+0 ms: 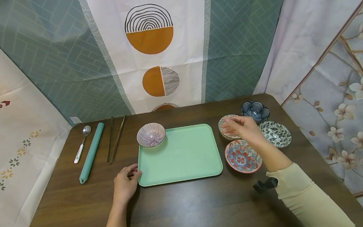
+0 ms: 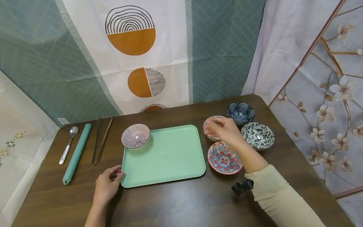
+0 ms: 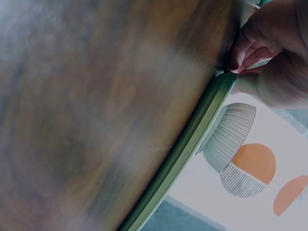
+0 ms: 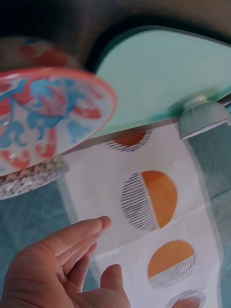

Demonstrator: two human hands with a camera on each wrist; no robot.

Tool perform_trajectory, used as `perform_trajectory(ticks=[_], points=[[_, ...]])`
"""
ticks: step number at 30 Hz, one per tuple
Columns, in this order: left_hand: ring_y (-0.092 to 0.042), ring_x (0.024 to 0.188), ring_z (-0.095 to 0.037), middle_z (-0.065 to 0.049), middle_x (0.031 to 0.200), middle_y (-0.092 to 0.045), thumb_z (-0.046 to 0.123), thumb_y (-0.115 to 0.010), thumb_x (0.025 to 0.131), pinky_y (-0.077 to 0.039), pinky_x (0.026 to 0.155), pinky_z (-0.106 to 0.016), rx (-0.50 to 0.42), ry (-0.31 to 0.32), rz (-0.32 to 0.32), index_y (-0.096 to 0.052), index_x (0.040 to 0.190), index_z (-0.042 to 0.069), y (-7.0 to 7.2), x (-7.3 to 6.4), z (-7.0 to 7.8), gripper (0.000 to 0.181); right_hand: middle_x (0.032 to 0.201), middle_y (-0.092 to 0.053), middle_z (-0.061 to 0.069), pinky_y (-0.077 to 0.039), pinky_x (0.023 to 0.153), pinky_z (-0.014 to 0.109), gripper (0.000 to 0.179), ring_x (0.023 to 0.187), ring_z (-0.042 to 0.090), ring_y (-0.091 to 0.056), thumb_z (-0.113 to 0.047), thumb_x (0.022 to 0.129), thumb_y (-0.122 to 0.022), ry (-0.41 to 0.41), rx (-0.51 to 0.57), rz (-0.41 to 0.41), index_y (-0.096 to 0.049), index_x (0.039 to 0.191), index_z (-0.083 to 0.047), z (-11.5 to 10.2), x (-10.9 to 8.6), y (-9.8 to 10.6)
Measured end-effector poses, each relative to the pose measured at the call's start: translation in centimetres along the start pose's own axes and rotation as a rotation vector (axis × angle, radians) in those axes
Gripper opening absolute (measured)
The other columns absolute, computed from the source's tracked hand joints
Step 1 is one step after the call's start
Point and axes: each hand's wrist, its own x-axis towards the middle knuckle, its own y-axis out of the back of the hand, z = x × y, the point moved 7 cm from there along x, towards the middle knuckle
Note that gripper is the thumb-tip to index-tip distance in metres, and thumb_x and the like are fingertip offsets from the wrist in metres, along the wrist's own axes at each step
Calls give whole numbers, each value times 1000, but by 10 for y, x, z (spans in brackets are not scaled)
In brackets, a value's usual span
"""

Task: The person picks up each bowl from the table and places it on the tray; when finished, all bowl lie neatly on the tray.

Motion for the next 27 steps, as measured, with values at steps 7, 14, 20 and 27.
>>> perform_trajectory(ticks=[7, 14, 20, 27], points=[[-66, 91, -27, -17, 102, -68, 2, -70, 94, -51, 72, -18, -4, -2, 3, -70, 119, -8, 0, 2, -2, 27, 123, -66, 29, -58, 82, 28, 56, 94, 10, -72, -35, 105, -56, 13, -43, 66, -53, 137, 10, 2, -9, 31], [-65, 91, -26, -15, 101, -68, 3, -70, 95, -52, 73, -23, 6, 4, -2, -70, 119, -7, -1, 1, -4, 27, 116, -71, 14, -58, 81, 25, 59, 95, 9, -72, -36, 105, -55, 25, -94, 178, -49, 141, 11, 11, -25, 68], [-65, 90, -26, -15, 100, -68, 2, -71, 94, -52, 72, -22, -1, -1, 4, -70, 119, -7, 0, 1, -4, 27, 107, -73, 5, -57, 77, 21, 60, 87, -2, -69, -36, 105, -55, 27, -155, 293, -49, 140, 12, 24, -34, 95], [-65, 89, -25, -14, 99, -68, 3, -71, 93, -51, 71, -22, -3, -2, -2, -70, 118, -7, 0, -1, -3, 26, 104, -69, 2, -48, 74, 19, 57, 83, -7, -56, -43, 103, -54, -43, -350, 444, -59, 135, 5, 44, -48, 130]])
